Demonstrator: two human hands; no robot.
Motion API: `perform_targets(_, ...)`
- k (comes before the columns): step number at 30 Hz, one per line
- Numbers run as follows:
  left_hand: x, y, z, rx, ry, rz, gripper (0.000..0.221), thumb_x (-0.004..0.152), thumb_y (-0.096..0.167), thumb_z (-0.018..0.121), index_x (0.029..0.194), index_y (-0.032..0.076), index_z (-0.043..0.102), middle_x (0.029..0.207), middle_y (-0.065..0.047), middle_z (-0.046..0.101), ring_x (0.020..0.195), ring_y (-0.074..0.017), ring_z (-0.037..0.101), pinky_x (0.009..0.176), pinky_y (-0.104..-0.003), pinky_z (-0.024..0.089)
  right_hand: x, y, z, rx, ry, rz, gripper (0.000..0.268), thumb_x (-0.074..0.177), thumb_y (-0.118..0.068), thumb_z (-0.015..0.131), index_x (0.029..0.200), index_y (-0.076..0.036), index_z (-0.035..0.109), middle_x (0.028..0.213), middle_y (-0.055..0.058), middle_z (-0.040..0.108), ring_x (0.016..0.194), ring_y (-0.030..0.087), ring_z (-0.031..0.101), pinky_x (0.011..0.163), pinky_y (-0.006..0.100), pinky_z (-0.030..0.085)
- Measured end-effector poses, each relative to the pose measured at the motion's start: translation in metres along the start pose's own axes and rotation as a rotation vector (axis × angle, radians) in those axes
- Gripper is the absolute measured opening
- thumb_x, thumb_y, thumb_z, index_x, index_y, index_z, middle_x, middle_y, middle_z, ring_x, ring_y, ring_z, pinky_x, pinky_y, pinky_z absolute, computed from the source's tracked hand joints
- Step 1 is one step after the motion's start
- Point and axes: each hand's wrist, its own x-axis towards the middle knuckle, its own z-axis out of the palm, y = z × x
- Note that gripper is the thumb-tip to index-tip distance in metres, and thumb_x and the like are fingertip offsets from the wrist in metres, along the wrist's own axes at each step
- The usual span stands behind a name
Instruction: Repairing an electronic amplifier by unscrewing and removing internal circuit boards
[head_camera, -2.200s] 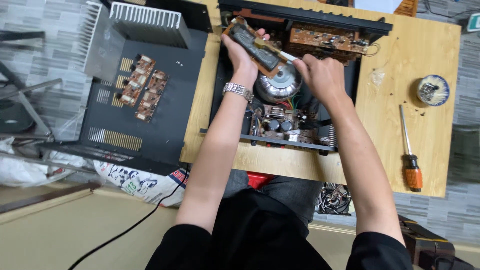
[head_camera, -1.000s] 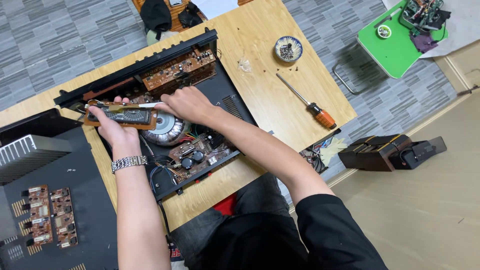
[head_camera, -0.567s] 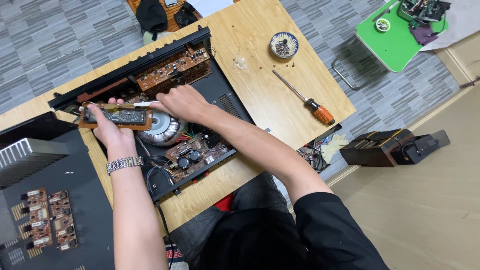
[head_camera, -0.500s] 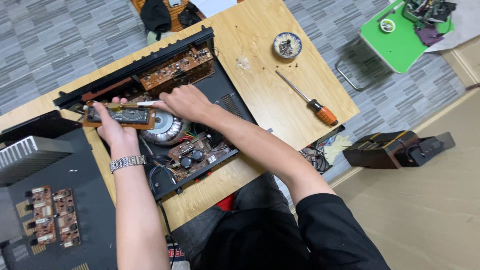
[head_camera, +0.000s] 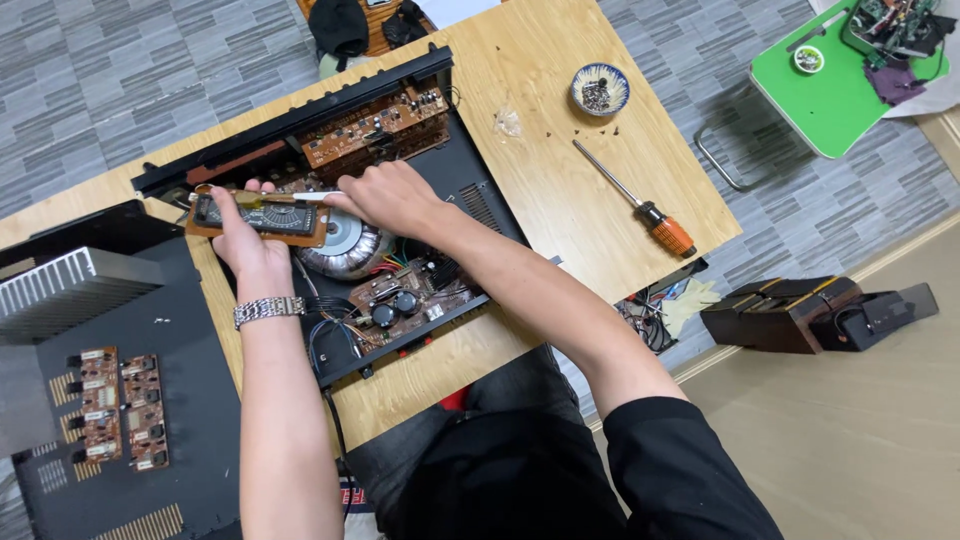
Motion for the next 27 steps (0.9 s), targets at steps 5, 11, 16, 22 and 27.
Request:
perform_targets(5, 0.007, 0.001, -0.004, -0.005, -0.004, -0.026, 0.069, 0.085, 0.028, 0.08, 0.127, 0.0, 0.033, 0.096, -0.03, 0.075, 0.076, -0.0373, 0.08, 0.075, -0.052, 0.074, 0.001, 0.004, 0.008, 0.007, 0.035, -0.034, 0.052, 0.103, -0.053, 0.035, 0.088, -0.012, 0.061, 0.065, 0.024, 0.067, 0.069, 0.048, 0.072, 0.069, 0.057, 0.056)
perform_targets(11, 0.003, 0.005, -0.004, -0.007, -0.007, -0.041, 0.07, 0.086, 0.029, 0.077, 0.13, 0.001, 0.03, 0.098, -0.031, 0.075, 0.077, -0.0389, 0.081, 0.076, -0.054, 0.075, 0.0, 0.0, 0.001, 0.034, 0.035, -0.064, 0.049, 0.104, -0.05, 0.035, 0.086, -0.013, 0.062, 0.064, 0.022, 0.068, 0.068, 0.045, 0.074, 0.069, 0.055, 0.058)
perform_targets(16, -0.04, 0.024, 0.018, -0.074, 0.057, -0.094, 0.053, 0.088, 0.031, 0.064, 0.124, -0.004, 0.046, 0.089, -0.026, 0.073, 0.074, -0.0358, 0.073, 0.07, -0.047, 0.067, 0.008, 0.001, 0.015, -0.07, -0.106, -0.035, 0.056, 0.104, -0.056, 0.037, 0.091, -0.012, 0.069, 0.065, 0.004, 0.071, 0.051, 0.031, 0.066, 0.045, 0.045, 0.051)
perform_targets(22, -0.028, 0.023, 0.012, -0.104, 0.023, -0.144, 0.048, 0.087, 0.044, 0.058, 0.117, 0.005, 0.053, 0.089, -0.022, 0.072, 0.077, -0.0355, 0.07, 0.077, -0.048, 0.065, 0.007, 0.003, 0.015, -0.074, -0.081, -0.082, 0.056, 0.104, -0.055, 0.038, 0.089, -0.012, 0.069, 0.064, 0.006, 0.071, 0.052, 0.034, 0.067, 0.046, 0.048, 0.05)
perform_targets(27, -0.028, 0.023, 0.013, -0.061, 0.012, -0.166, 0.052, 0.089, 0.047, 0.052, 0.122, 0.007, 0.054, 0.091, -0.019, 0.072, 0.077, -0.0337, 0.072, 0.075, -0.046, 0.063, 0.007, 0.005, 0.013, -0.101, -0.098, -0.071, 0.061, 0.102, -0.062, 0.032, 0.088, -0.015, 0.069, 0.06, 0.002, 0.068, 0.048, 0.029, 0.065, 0.043, 0.044, 0.05)
